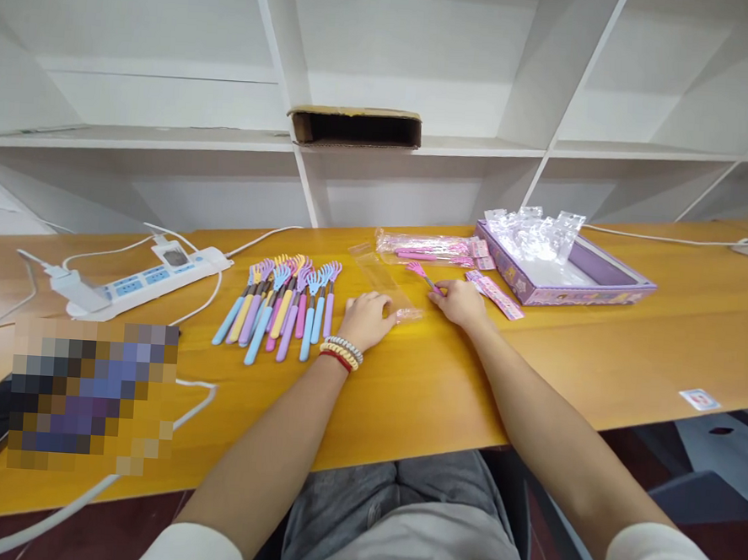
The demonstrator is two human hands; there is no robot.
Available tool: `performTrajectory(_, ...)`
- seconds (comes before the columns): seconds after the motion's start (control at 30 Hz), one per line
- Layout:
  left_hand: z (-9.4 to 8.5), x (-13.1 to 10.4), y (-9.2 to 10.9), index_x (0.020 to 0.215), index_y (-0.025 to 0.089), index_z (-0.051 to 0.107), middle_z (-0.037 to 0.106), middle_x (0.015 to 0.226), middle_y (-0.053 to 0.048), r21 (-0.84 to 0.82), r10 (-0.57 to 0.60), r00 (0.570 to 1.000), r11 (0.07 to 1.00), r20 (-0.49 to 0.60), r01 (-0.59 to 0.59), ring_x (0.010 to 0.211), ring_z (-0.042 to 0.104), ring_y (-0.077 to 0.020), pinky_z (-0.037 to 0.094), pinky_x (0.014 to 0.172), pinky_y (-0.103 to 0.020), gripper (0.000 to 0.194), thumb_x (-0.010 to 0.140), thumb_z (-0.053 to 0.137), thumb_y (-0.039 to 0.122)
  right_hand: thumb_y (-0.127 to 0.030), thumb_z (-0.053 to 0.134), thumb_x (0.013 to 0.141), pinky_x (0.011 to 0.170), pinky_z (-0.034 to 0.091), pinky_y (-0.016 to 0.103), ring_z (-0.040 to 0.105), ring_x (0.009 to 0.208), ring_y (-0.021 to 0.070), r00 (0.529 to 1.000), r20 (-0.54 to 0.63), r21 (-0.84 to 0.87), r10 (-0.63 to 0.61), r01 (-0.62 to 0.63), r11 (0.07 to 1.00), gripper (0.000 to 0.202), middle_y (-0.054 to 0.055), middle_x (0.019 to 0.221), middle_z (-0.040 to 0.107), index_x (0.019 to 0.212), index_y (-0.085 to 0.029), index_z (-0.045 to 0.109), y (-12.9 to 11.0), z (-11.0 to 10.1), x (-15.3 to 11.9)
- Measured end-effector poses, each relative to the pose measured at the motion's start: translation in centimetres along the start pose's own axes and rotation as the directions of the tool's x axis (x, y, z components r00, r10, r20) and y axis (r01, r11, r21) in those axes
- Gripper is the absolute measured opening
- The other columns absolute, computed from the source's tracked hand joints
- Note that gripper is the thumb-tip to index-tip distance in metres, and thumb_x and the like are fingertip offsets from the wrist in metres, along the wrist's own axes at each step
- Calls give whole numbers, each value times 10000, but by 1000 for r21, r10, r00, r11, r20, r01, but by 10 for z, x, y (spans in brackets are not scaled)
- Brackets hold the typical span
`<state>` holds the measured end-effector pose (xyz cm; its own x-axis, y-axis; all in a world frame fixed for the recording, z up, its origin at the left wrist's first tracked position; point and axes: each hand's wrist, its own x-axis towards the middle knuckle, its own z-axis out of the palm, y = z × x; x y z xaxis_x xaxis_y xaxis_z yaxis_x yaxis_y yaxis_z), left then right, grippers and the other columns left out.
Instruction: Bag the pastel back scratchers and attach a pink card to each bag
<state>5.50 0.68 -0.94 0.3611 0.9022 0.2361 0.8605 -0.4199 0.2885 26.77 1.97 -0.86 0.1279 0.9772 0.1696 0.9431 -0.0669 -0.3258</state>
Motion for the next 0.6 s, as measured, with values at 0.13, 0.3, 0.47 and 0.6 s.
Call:
performTrajectory(0.13, 0, -2, 2, 984, 209, 616, 604, 1026, -74, 5, 7, 1000, 1000, -9, -7, 1025, 516, -244, 327, 902, -401, 439, 798, 466, 577, -450, 493, 803, 651, 409, 283, 591, 803, 212, 1000, 13, -57, 1, 0, 998, 315, 83, 888, 673, 977, -285, 697, 0, -3, 0)
performTrajectory(0.3, -1, -4, 3, 1018, 208, 632, 582, 1025, -83, 11, 11, 1000, 1000, -18, -11, 1025, 506, -265, 310, 914, -424, 564, 740, 465, 669, -444, 508, 799, 680, 433, 294, 597, 849, 223, 999, 11, -19, 35, -35, 999, 315, 92, 926, 674, 973, -267, 702, 0, -3, 1)
performTrajectory(0.47, -3, -5, 3, 974, 202, 654, 580, 1000, -84, 11, -6, 1000, 1000, -29, 6, 1008, 506, -267, 312, 907, -428, 611, 712, 449, 714, -380, 534, 781, 720, 446, 318, 609, 888, 245, 995, 32, 50, 94, -95, 994, 304, 108, 960, 675, 1004, -244, 691, 0, -1, 4)
performTrajectory(0.6, -3, -4, 2, 900, 196, 643, 579, 981, -77, 17, -11, 999, 1000, -36, 12, 992, 510, -262, 318, 898, -425, 581, 694, 478, 713, -360, 558, 743, 738, 445, 310, 620, 880, 230, 990, 62, 135, 130, -137, 981, 318, 97, 947, 683, 1003, -227, 685, 4, -1, 10)
